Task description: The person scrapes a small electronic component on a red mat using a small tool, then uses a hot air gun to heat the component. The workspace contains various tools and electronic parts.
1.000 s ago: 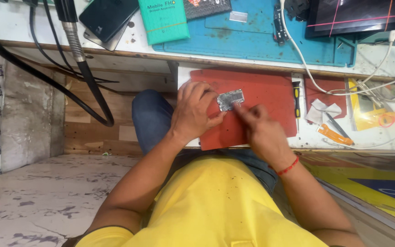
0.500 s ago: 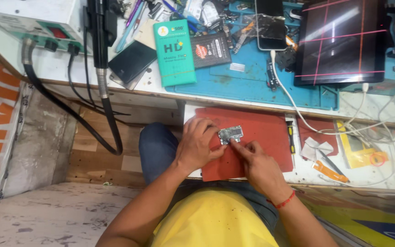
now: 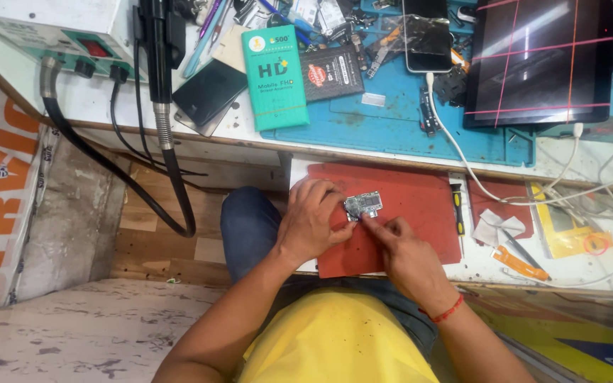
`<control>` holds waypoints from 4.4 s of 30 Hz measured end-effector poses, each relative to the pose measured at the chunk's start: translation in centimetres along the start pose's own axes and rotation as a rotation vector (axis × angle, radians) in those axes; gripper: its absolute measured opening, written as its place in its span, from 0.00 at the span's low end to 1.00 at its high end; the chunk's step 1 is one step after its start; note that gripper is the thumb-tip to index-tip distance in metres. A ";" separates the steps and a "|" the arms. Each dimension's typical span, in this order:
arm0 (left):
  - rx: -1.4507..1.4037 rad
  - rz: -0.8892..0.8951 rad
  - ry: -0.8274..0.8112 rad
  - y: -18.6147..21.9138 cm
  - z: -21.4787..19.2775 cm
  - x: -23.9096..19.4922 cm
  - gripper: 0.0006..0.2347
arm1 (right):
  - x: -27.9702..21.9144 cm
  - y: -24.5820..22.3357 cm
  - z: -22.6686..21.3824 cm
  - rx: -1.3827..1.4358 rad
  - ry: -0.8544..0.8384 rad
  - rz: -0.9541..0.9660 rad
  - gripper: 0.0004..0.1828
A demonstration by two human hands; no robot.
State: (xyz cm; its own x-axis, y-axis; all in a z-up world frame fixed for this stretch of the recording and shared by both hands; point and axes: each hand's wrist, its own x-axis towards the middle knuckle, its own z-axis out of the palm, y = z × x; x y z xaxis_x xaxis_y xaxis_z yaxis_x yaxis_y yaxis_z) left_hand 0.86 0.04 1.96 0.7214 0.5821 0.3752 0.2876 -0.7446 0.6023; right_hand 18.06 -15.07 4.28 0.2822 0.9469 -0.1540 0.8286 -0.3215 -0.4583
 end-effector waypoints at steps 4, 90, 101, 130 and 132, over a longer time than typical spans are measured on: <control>0.022 -0.001 0.007 0.1 0.5 0.2 0.21 | -0.1 -0.2 -0.5 -0.053 0.056 0.085 0.33; 0.016 0.009 -0.023 -0.2 0.6 0.1 0.22 | -0.5 -0.5 -0.2 -0.060 0.017 0.006 0.37; 0.048 0.049 -0.006 -0.9 1.5 -0.5 0.20 | -1.0 -0.9 -0.6 -0.027 -0.107 0.096 0.36; 0.035 0.030 -0.047 -0.8 1.8 -1.0 0.18 | -0.9 -0.8 1.8 -0.023 0.023 0.130 0.35; 0.029 0.042 -0.048 -0.5 2.0 -0.9 0.19 | -1.3 -0.5 1.7 -0.021 0.053 0.080 0.36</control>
State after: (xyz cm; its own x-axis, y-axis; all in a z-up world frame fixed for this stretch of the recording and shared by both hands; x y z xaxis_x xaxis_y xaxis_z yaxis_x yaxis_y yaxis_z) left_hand 1.32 -0.71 -0.05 0.7624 0.5342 0.3651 0.2740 -0.7777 0.5658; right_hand 16.46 -16.09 3.25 0.3727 0.9170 -0.1422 0.8120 -0.3965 -0.4283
